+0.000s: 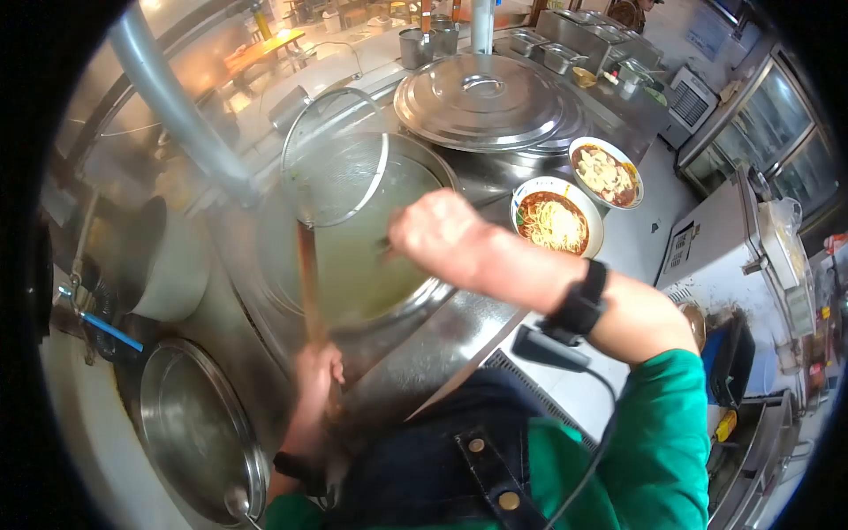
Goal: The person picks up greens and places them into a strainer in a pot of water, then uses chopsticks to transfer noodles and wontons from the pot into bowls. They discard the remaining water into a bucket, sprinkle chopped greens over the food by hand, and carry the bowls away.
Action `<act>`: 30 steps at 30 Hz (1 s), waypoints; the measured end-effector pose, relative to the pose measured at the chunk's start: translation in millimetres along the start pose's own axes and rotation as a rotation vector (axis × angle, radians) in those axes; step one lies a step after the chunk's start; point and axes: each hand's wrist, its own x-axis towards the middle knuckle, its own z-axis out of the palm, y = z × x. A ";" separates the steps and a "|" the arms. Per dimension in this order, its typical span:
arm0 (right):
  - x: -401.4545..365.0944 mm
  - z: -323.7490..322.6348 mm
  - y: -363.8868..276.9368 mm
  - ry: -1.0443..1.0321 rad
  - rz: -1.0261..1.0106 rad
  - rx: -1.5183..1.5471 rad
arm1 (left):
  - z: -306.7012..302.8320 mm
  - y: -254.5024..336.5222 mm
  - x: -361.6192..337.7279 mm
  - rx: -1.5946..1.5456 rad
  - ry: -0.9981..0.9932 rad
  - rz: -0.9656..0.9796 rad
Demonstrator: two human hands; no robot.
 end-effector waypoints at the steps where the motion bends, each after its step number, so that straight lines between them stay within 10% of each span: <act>1: -2.4 -20.7 5.7 -0.091 0.051 -0.160 | -6.8 1.3 2.1 0.000 -0.007 -0.006; 11: -91.8 -125.9 39.7 0.055 1.110 0.393 | -64.6 24.9 38.1 0.287 0.146 0.029; 14: -137.1 -108.1 48.6 0.323 1.097 0.594 | -108.1 25.1 84.3 0.984 0.258 0.470; 15: -127.4 -114.0 65.9 0.126 0.584 0.242 | -107.1 46.3 90.3 1.137 0.268 0.385; 17: -125.7 -93.0 45.7 0.163 0.999 0.386 | -97.7 87.3 105.4 1.380 0.262 0.308; 24: -130.0 -39.2 78.3 0.110 0.841 0.507 | -74.1 94.7 209.7 1.967 0.175 0.031; 30: -141.5 -19.1 108.7 0.125 0.782 0.438 | -92.6 80.5 178.9 1.812 -0.147 0.076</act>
